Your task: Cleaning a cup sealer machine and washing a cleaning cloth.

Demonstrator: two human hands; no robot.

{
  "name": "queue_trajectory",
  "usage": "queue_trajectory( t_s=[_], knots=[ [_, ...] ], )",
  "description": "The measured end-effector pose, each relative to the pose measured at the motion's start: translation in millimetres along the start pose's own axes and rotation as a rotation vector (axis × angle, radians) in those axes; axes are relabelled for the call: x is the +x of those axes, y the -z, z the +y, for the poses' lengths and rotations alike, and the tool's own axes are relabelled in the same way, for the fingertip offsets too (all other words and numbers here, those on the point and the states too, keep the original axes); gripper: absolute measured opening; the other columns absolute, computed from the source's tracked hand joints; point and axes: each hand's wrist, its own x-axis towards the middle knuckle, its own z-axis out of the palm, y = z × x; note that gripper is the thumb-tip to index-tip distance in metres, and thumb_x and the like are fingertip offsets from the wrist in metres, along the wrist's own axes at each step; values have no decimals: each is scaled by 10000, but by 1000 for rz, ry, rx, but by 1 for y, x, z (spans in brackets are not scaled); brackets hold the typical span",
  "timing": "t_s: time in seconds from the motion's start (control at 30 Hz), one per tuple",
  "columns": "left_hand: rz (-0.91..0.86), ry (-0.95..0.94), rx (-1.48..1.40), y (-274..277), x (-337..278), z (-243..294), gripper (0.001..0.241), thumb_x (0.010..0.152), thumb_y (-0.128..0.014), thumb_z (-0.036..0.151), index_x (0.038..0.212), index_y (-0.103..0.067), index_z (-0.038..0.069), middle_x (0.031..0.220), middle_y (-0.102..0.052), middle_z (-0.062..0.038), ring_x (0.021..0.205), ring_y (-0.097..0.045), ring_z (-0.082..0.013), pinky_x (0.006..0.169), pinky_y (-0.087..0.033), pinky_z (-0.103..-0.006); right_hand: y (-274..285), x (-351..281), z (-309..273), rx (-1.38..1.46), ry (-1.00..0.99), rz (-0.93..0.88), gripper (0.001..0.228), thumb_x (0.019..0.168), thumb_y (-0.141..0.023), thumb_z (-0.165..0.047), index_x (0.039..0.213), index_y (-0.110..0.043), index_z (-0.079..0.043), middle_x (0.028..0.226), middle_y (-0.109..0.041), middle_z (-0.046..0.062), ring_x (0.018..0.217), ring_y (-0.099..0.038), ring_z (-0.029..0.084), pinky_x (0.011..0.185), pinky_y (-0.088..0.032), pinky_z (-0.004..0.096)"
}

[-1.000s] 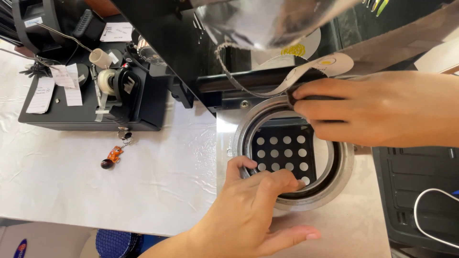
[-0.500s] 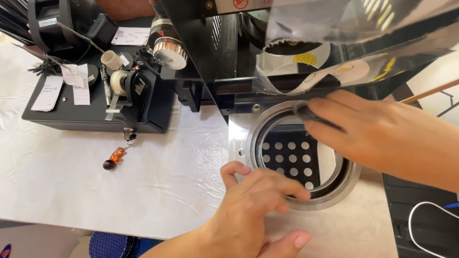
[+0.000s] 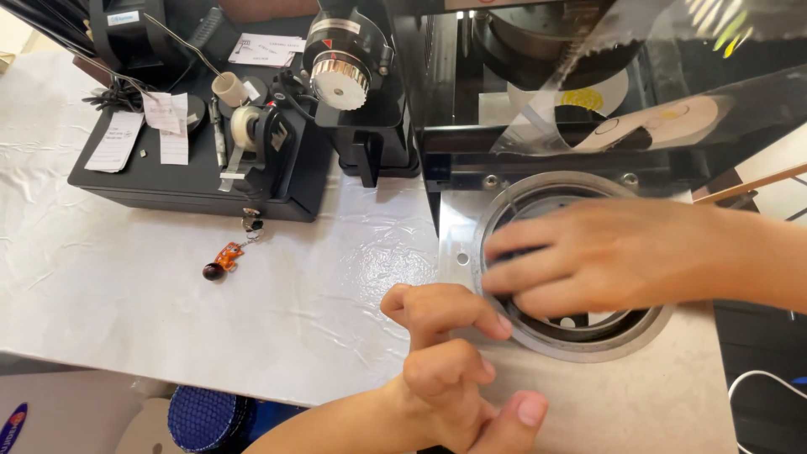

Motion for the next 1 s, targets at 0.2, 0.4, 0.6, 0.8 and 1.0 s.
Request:
queue_trajectory(
  t_s=[0.2,0.4,0.6,0.8,1.0],
  knots=[
    [-157,-45,19,7,15,-1,545,851,-746,250,1175,-324,130,1225,-522,-169,1022,-479,-220,975,-247,-443,0,-15,-28,166,94,86,159,841,-665,-194,858,-590,-55,1159,-655,90,1216,-628,363,807,-603,415],
    [-162,-7,-9,9,13,-1,494,870,-688,146,1170,-299,101,1239,-480,-193,1056,-412,-235,992,-281,-436,-8,-61,-43,58,114,92,172,739,-674,-181,729,-551,-61,916,-602,95,1089,-666,359,1031,-549,560],
    [-96,-5,-80,18,9,-7,446,866,-638,23,1157,-304,67,1164,-400,-166,1069,-431,-245,908,-371,-367,-61,-165,-29,457,-665,628,210,759,-645,82,807,-696,-116,949,-681,25,1034,-721,204,1029,-592,413],
    [-4,133,-117,33,19,-3,433,928,-608,8,1235,-313,91,1208,-423,-163,1014,-406,-162,967,-355,-328,-48,-146,-49,1099,-1014,835,408,822,-660,170,1197,-596,22,1128,-690,223,1003,-779,390,836,-614,531],
    [-73,144,-132,32,25,7,423,930,-606,-32,1236,-343,97,1203,-427,-137,1038,-411,-164,989,-339,-324,-43,-119,-74,1375,-905,761,463,886,-661,149,1319,-541,38,1203,-649,256,1087,-758,369,866,-606,523]
  ],
)
